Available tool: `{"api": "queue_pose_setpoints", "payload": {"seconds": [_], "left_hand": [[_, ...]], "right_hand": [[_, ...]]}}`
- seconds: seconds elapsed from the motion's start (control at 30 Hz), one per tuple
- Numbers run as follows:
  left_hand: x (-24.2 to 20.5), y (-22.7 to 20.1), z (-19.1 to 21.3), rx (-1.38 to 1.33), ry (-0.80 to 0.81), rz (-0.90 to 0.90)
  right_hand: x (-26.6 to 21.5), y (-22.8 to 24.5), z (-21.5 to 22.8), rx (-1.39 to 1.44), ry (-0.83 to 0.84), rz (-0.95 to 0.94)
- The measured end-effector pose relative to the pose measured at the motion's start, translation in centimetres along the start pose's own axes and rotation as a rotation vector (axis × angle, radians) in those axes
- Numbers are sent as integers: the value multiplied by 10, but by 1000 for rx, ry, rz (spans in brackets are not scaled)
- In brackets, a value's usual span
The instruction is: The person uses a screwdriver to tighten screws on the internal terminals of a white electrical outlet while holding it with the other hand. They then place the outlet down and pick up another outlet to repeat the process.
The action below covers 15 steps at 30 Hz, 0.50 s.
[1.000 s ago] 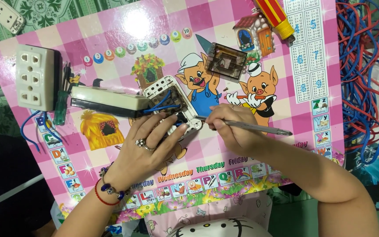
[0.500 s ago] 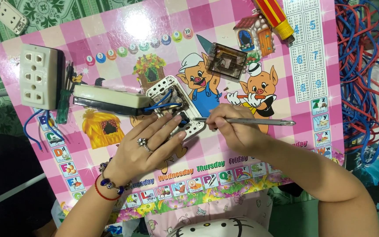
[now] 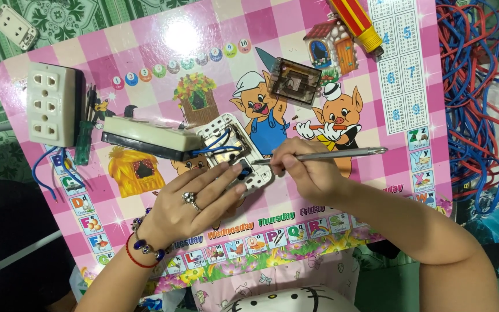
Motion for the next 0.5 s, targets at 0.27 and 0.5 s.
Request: {"api": "queue_pose_setpoints", "payload": {"seconds": [0.27,0.5], "left_hand": [[-12,1,-1,-112,-128,16],[-22,3,3,-223,-160,108]], "right_hand": [[-8,-4,7,130,-131,91],[0,10,19,-6,-210,324]]}}
Point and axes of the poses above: each hand's wrist, its own x-axis towards the middle knuckle, its own z-axis out of the back of the hand, y = z × x, the point moved 3 cm from there along x, towards the middle knuckle, and after that the axes turned 5 degrees about y, right-handed, at the moved point
